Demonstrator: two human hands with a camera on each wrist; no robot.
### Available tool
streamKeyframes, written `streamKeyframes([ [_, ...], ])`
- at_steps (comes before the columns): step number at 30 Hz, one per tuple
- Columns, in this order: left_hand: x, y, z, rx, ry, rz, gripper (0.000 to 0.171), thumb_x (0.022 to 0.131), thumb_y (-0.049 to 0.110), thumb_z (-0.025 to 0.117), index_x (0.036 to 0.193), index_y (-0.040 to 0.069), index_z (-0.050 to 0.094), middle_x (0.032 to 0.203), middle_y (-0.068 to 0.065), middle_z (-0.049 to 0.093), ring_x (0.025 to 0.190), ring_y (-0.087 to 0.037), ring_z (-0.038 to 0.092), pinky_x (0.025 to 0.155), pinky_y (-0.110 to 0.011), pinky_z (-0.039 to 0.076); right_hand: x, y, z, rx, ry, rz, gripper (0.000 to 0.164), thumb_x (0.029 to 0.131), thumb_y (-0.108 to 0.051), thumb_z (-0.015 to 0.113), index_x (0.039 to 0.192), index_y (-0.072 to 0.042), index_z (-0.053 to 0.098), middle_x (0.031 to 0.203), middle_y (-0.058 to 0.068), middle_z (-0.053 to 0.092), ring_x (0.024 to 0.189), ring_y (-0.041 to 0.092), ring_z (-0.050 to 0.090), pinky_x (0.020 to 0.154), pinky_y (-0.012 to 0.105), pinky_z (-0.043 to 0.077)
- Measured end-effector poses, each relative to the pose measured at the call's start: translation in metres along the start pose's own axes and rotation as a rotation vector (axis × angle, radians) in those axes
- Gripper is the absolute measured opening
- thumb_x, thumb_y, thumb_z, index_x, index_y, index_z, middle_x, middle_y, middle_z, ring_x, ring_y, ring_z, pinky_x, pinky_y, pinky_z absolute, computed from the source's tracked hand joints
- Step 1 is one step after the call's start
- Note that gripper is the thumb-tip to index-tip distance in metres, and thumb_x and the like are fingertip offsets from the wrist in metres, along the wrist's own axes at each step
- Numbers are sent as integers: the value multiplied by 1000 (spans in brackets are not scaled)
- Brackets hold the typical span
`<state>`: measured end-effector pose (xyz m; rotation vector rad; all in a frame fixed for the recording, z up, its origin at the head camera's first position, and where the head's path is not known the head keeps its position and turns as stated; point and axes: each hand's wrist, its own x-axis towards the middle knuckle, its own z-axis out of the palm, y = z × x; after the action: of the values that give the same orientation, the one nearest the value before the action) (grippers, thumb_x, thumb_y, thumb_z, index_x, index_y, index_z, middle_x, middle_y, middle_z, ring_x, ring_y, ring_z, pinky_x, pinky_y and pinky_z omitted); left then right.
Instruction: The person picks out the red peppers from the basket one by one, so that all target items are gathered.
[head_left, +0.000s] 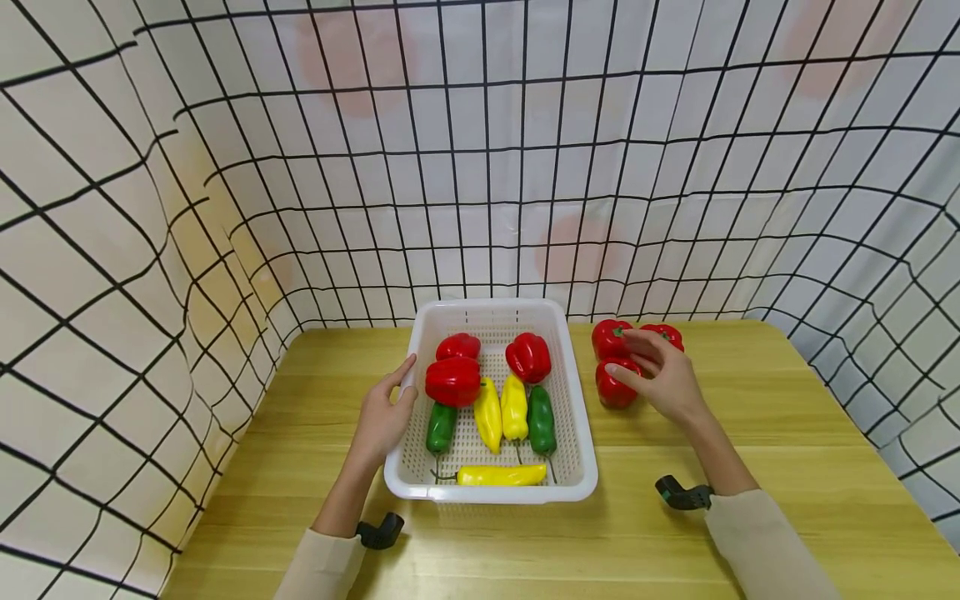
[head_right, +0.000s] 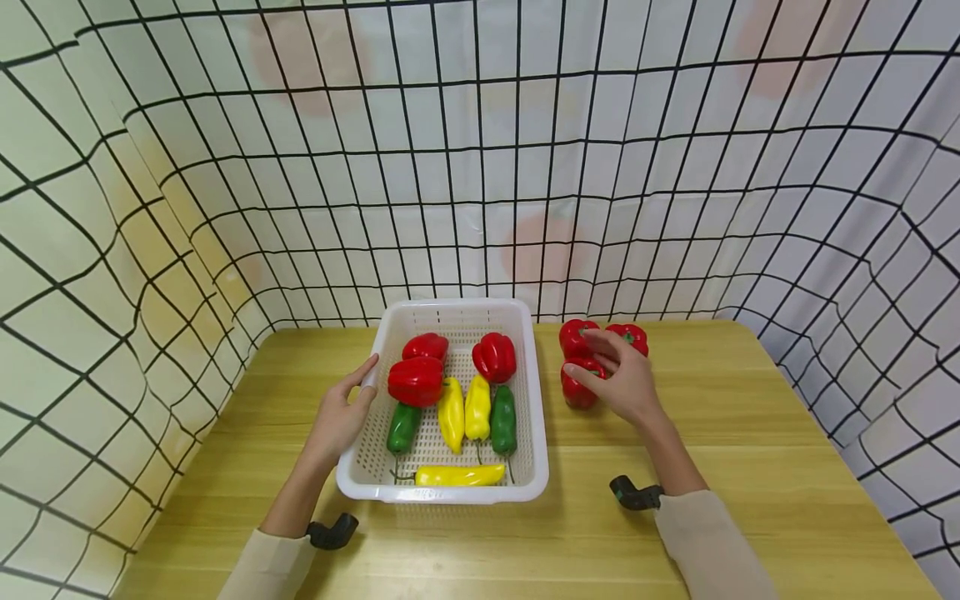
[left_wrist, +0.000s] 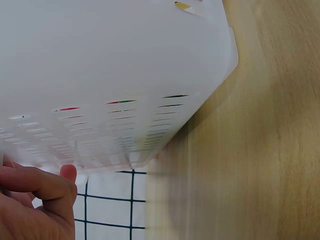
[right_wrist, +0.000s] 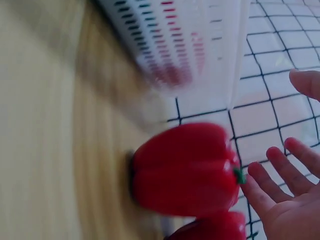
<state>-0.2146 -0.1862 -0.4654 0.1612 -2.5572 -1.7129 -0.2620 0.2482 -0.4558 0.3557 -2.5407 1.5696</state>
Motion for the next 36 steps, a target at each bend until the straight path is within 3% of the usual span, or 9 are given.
streamKeyframes([
  [5, 0, 2, 0, 0, 1, -1, 51, 102, 25, 50, 151, 38, 51, 161, -9, 43, 114, -40, 63, 71, -47, 65, 10, -16, 8, 48, -51, -21, 69, 91, -27, 79, 150, -10, 47, 150, 18, 51, 138, 39, 51, 110, 38, 44],
  [15, -1, 3, -1, 5, -3, -15, 50, 102, 28, 50, 151, 41, 51, 161, -8, 42, 110, -40, 64, 69, -46, 65, 27, -61, 33, 93, -167, -106, 67, 91, -17, 78, 150, -9, 47, 152, 15, 49, 141, 38, 48, 112, 50, 45],
  [25, -2, 3, 0, 1, -9, -36, 51, 102, 29, 50, 151, 42, 50, 161, -10, 42, 102, -40, 67, 66, -45, 65, 41, -101, 62, 132, -260, -145, 69, 87, -22, 81, 148, -14, 50, 151, 11, 51, 137, 37, 53, 112, 58, 47],
  [36, 0, 2, 0, 10, 9, -26, 51, 101, 28, 53, 150, 42, 52, 159, -9, 45, 106, -40, 66, 67, -45, 65, 58, -109, 97, 86, -339, -157, 64, 86, -23, 82, 143, -14, 54, 148, 13, 54, 132, 34, 57, 108, 58, 49],
])
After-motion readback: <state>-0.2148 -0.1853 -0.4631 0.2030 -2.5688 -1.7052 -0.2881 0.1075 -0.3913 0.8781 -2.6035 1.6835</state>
